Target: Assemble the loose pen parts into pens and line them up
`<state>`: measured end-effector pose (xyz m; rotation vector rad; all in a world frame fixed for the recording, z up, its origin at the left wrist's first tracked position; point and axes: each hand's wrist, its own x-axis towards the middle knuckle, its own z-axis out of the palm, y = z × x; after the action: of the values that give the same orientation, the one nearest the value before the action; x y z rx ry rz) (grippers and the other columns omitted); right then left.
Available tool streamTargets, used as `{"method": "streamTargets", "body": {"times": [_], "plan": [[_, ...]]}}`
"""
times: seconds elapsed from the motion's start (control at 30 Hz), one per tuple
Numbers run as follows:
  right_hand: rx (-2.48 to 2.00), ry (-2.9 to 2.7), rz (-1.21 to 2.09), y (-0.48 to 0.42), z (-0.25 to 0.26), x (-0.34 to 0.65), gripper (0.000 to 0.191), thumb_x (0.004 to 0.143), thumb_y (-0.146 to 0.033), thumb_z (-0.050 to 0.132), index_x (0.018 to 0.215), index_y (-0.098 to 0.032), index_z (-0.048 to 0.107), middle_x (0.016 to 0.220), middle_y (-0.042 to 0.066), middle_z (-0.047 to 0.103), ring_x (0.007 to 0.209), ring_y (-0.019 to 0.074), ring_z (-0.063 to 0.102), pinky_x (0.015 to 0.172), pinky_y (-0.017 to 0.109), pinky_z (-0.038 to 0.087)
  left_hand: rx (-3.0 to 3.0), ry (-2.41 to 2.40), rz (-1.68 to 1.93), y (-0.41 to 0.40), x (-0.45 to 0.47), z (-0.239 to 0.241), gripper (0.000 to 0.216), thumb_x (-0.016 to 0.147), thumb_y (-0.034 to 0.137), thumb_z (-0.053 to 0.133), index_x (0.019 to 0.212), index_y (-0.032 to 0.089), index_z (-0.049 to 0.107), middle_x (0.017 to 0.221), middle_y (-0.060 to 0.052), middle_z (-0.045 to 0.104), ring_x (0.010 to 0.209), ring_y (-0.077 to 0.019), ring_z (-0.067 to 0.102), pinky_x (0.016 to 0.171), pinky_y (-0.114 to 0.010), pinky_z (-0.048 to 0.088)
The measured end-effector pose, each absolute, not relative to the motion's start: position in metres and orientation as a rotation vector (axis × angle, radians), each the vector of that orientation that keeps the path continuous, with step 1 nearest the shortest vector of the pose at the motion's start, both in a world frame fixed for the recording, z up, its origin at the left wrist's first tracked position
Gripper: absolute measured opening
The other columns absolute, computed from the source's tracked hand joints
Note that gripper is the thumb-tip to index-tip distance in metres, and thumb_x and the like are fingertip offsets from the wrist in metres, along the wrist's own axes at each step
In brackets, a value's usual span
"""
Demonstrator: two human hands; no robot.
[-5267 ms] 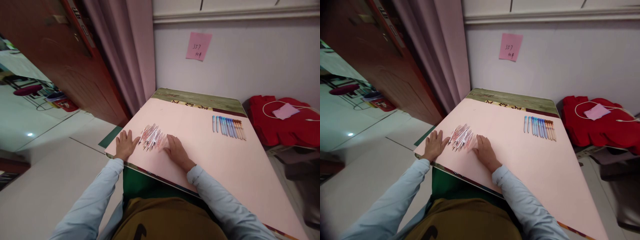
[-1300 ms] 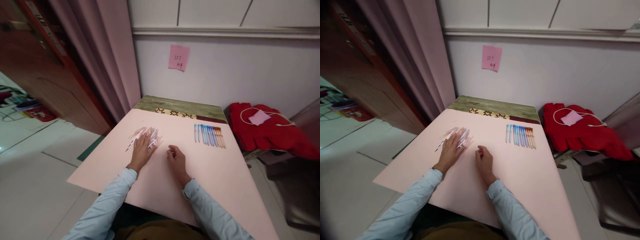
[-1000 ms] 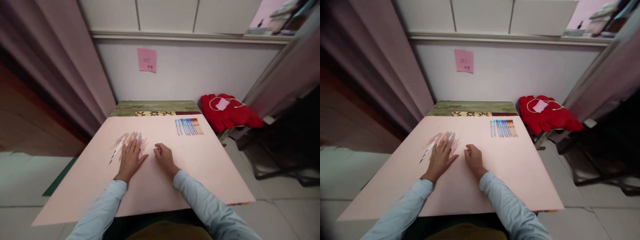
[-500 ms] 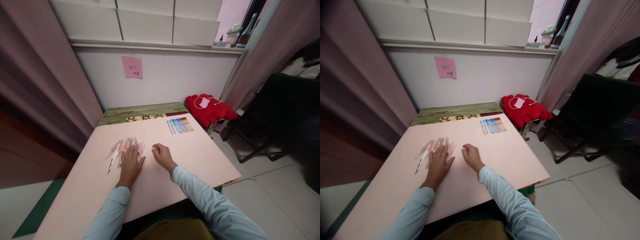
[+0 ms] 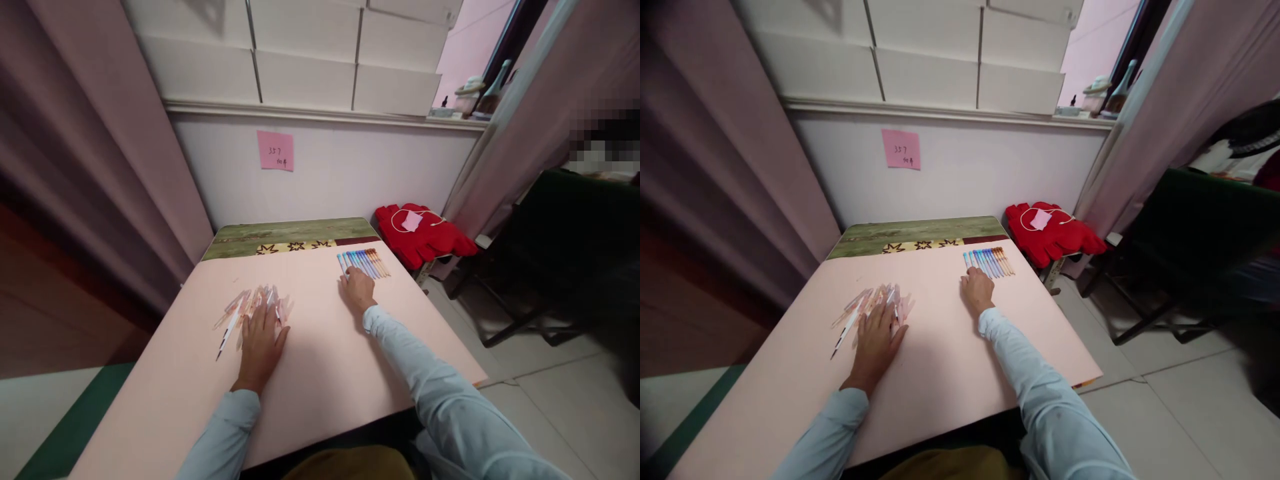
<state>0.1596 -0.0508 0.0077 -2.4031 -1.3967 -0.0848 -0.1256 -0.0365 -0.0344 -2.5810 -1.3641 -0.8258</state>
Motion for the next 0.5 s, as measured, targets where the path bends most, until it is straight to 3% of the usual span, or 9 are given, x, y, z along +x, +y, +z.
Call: {"method": "streamTargets", "body": {"times": [0.27,0.5], "plan": [[-2.563,-1.451,-0.062,0.008,0.014,0.180,0.034,0.095,-0.033,0.048,0.113,-0.009,0.063,0.101,0.022,0.070,0.096,0.0277,0.069,0.079,0.033,0.048,-2.581,-1.304,-0.781,-0.033,-0.132,-0.042,0.051,0.094,0.039,0.046,0.136,0.011,0.052,0.145,-0.022,0.050,0.138,-0.0343,0.040,0.114,-0.056,0.022],[-2.623,-1.416,-0.015,0.026,0.009,0.187,0.030,0.092,-0.021,0.045,0.105,-0.008,0.069,0.095,0.023,0.072,0.095,0.0252,0.070,0.079,0.029,0.049,-2.603,-1.253,-0.806,-0.035,-0.137,-0.038,0.048,0.094,0.034,0.047,0.137,0.013,0.053,0.140,-0.019,0.055,0.136,-0.0320,0.043,0.115,-0.055,0.023]]}}
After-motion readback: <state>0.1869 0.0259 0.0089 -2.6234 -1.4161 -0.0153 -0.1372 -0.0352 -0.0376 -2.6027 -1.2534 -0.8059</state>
